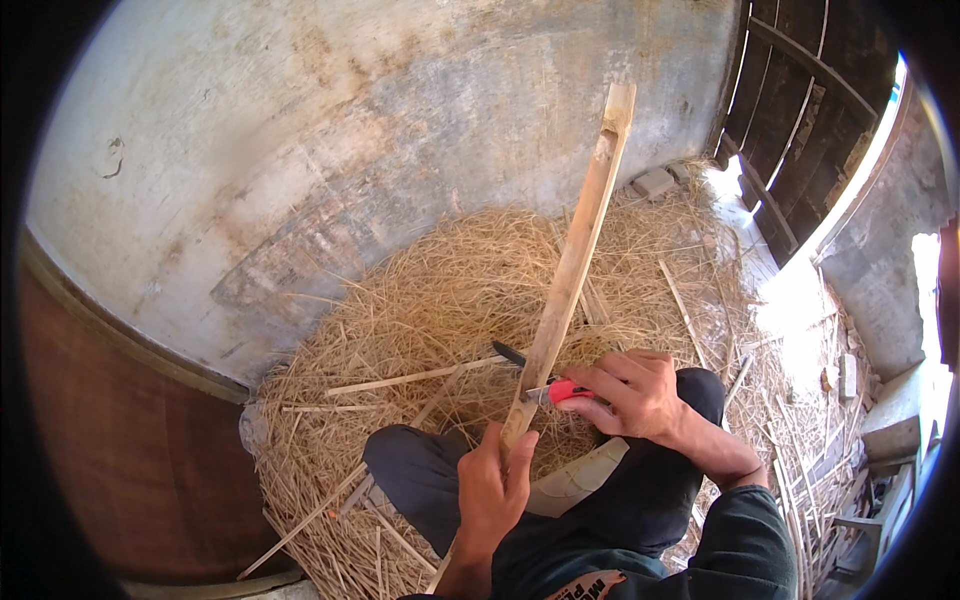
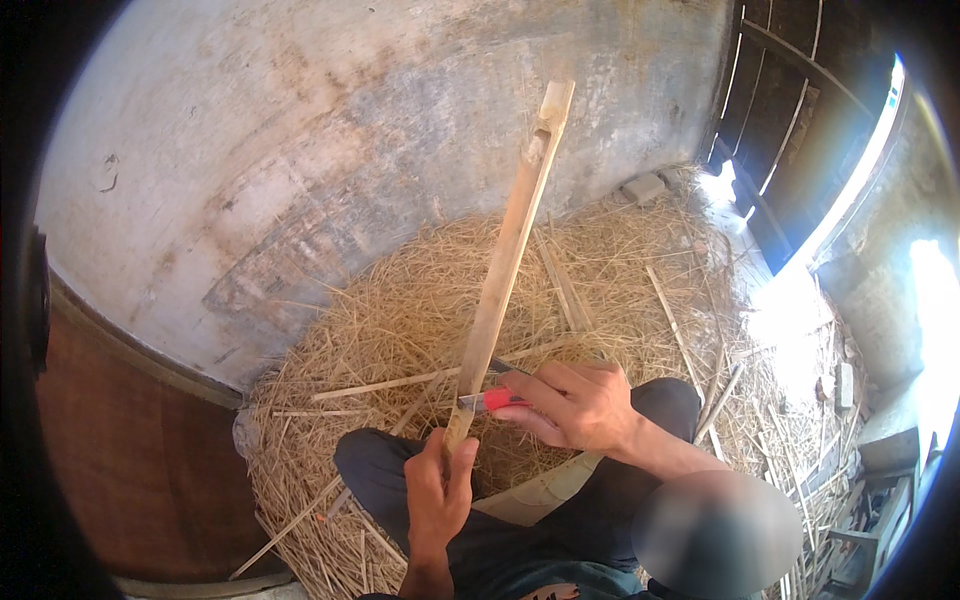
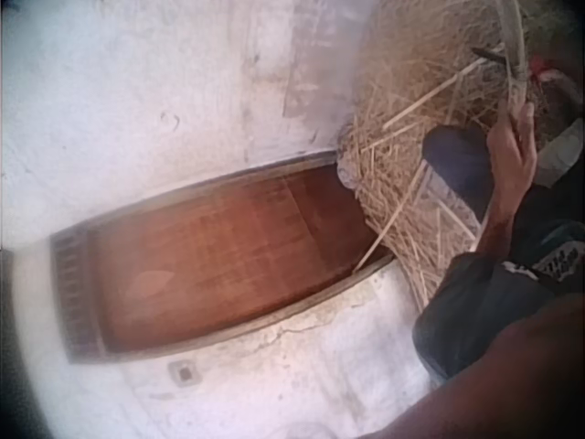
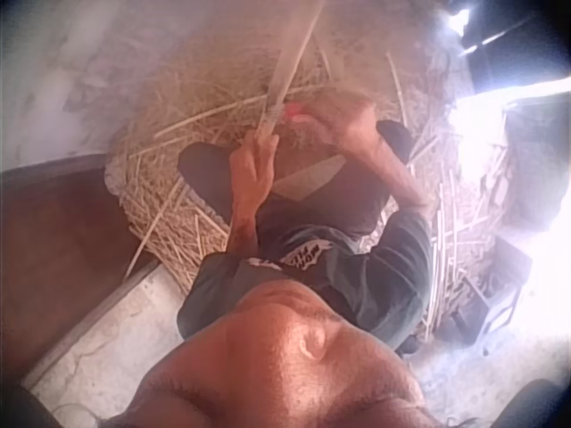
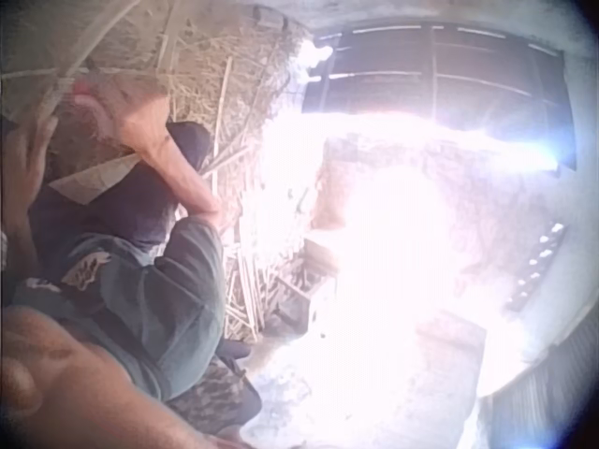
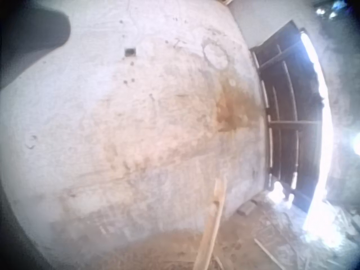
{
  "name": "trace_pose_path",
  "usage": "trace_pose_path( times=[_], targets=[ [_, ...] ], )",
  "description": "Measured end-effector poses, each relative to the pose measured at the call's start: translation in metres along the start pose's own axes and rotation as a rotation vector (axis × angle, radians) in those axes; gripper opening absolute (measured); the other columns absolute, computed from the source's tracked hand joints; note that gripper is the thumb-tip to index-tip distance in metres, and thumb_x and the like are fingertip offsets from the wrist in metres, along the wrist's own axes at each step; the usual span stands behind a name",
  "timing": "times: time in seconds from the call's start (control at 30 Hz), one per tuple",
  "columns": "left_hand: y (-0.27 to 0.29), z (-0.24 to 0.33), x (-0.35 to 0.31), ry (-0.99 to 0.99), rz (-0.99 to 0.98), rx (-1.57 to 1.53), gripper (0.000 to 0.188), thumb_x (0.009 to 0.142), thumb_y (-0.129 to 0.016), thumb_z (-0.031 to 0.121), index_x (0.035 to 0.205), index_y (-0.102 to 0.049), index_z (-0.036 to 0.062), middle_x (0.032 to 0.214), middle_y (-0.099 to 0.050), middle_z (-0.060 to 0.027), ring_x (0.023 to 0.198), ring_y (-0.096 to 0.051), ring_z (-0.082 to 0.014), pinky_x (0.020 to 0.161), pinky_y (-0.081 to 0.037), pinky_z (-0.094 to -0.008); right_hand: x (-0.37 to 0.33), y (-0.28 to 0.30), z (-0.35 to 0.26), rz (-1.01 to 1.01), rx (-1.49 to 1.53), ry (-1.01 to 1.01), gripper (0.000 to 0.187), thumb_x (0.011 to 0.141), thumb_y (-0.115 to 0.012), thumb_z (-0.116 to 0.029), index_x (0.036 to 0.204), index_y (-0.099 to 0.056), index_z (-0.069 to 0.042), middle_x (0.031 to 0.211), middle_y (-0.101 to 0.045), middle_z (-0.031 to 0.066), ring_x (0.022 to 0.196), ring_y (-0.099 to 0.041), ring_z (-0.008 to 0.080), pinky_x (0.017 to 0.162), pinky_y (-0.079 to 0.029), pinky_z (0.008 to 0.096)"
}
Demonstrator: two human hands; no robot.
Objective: The person sits on a straw-covered floor and uses a large knife to split and shape a long piece of bamboo. They repeatedly strike the bamboo to split it lengthwise and then use a red utility knife to refine the edges and smooth the surface.
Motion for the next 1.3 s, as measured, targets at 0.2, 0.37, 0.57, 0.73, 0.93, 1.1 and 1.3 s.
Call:
trace_pose_path(
  times=[0.2, 0.37, 0.57, 0.73, 0.93, 1.1, 1.3],
  targets=[
    [-0.002, -0.009, -0.002, 0.007, 0.010, -0.016, 0.030, 0.104, -0.063, 0.027, 0.095, -0.062, -0.0018, 0.057, -0.046, -0.0033, 0.052, -0.039, -0.0076, 0.048, -0.032, -0.0308, 0.003, 0.002, -0.002, -0.037, -0.009, -0.015, 0.031, 0.084, -0.083, -0.035, 0.102, -0.077, -0.011, 0.069, -0.060, -0.0008, 0.053, -0.062, 0.0171, 0.046, -0.049, 0.0304],
    [-0.006, -0.021, -0.030, 0.111, -0.102, 0.034, 0.031, 0.103, -0.064, 0.026, 0.093, -0.062, -0.0032, 0.056, -0.045, -0.0068, 0.051, -0.042, -0.0101, 0.048, -0.033, -0.0327, 0.010, 0.048, 0.093, 0.325, -0.070, -0.520, 0.022, 0.090, -0.079, -0.019, 0.105, -0.076, -0.003, 0.077, -0.072, 0.0119, 0.061, -0.068, 0.0171, 0.053, -0.053, 0.0316],
    [0.007, -0.028, -0.019, 0.121, -0.054, 0.049, 0.035, 0.102, -0.065, 0.027, 0.084, -0.056, -0.0014, 0.058, -0.054, -0.0167, 0.048, -0.056, -0.0337, 0.049, -0.042, -0.0406, 0.000, 0.031, 0.062, 0.139, 0.133, -0.428, 0.018, 0.090, -0.078, -0.016, 0.105, -0.076, -0.005, 0.085, -0.076, 0.0112, 0.068, -0.072, 0.0175, 0.058, -0.056, 0.0325],
    [0.002, -0.018, -0.011, 0.007, 0.001, 0.023, 0.029, 0.102, -0.066, 0.025, 0.093, -0.061, -0.0023, 0.056, -0.049, -0.0067, 0.048, -0.045, -0.0163, 0.047, -0.035, -0.0340, -0.011, -0.007, 0.009, -0.033, 0.155, -0.126, 0.030, 0.082, -0.085, -0.030, 0.101, -0.075, -0.009, 0.074, -0.065, 0.0022, 0.059, -0.066, 0.0189, 0.048, -0.051, 0.0327],
    [-0.001, -0.008, -0.006, 0.004, -0.012, 0.071, 0.035, 0.100, -0.069, 0.026, 0.083, -0.054, -0.0007, 0.058, -0.054, -0.0166, 0.048, -0.056, -0.0345, 0.048, -0.042, -0.0410, -0.013, -0.015, -0.007, -0.065, 0.127, -0.053, 0.035, 0.082, -0.084, -0.034, 0.104, -0.075, -0.009, 0.070, -0.060, 0.0005, 0.054, -0.063, 0.0178, 0.046, -0.049, 0.0317],
    [-0.003, -0.006, -0.008, 0.013, -0.013, 0.060, 0.034, 0.101, -0.067, 0.026, 0.084, -0.054, -0.0007, 0.059, -0.055, -0.0176, 0.049, -0.058, -0.0359, 0.049, -0.043, -0.0411, -0.010, -0.010, -0.013, -0.043, 0.101, -0.036, 0.035, 0.080, -0.085, -0.036, 0.102, -0.075, -0.010, 0.069, -0.059, -0.0013, 0.052, -0.062, 0.0155, 0.046, -0.047, 0.0298],
    [-0.001, -0.004, -0.011, 0.020, -0.016, 0.051, 0.034, 0.101, -0.066, 0.025, 0.085, -0.053, -0.0007, 0.060, -0.056, -0.0187, 0.051, -0.060, -0.0369, 0.048, -0.043, -0.0407, -0.011, -0.009, -0.011, -0.010, 0.064, -0.022, 0.034, 0.080, -0.085, -0.038, 0.099, -0.076, -0.011, 0.068, -0.058, -0.0029, 0.051, -0.061, 0.0135, 0.045, -0.046, 0.0276]
  ],
)
Point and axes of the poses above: each hand's wrist, its own x-axis towards the middle knuckle, its own y-axis out of the back of the hand, z = x × y, the point moved 6 cm from there along x, towards the middle knuckle
